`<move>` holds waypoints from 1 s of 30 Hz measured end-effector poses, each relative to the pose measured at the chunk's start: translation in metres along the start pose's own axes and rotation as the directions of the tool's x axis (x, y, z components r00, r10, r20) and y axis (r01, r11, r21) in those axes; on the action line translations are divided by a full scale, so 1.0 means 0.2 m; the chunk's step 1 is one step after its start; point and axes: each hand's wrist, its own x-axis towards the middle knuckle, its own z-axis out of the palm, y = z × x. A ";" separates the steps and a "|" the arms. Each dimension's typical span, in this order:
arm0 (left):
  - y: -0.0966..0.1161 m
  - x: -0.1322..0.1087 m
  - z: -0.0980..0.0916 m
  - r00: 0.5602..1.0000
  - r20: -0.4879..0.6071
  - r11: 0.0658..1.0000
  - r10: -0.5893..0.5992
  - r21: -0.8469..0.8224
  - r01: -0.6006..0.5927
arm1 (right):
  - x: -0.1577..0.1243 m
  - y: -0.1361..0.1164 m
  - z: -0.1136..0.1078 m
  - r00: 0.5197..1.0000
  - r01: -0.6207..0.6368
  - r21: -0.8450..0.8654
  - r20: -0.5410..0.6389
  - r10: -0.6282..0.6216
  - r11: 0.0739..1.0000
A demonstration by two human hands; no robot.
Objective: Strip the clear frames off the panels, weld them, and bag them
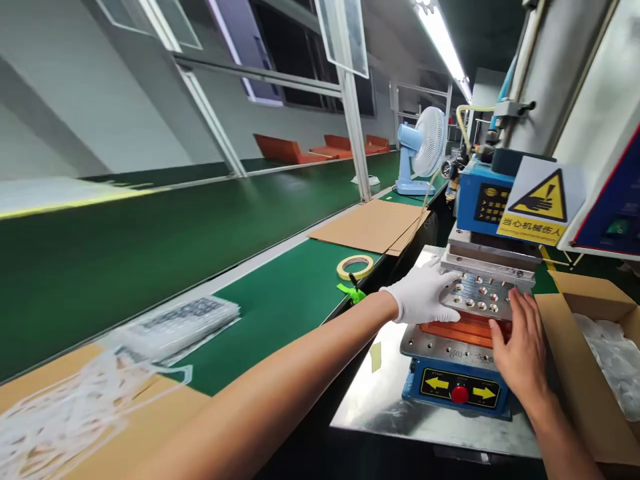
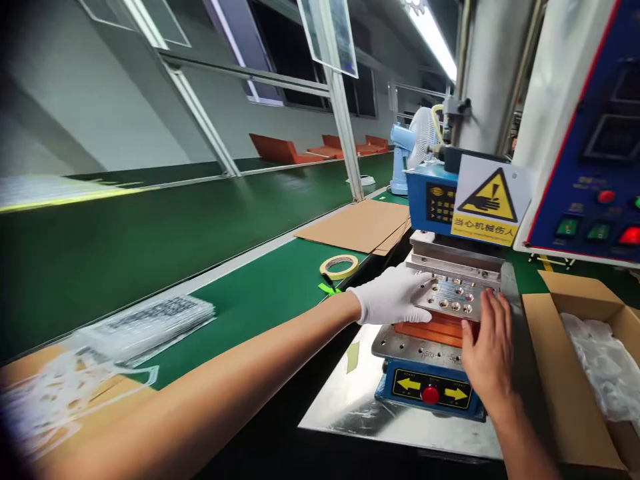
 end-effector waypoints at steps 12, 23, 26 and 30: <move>0.11 0.21 0.03 0.913 0.274 0.952 -0.301 0.032 0.305 | -0.08 0.24 -0.01 0.905 -0.409 0.257 0.238 0.353 0.876; 0.20 -0.49 -0.07 0.810 -0.093 0.816 -0.579 -0.076 0.574 | 0.15 0.09 -0.04 0.937 0.040 0.158 0.337 -0.092 0.987; 0.16 -0.71 -0.04 0.638 -0.130 0.650 -0.759 -0.091 0.754 | 0.25 0.07 0.02 0.883 0.065 0.039 0.462 -0.076 0.997; 0.15 -0.89 0.12 0.382 -0.102 0.391 -0.918 -0.095 0.915 | 0.31 0.10 0.07 0.888 0.099 -0.036 0.455 -0.072 0.994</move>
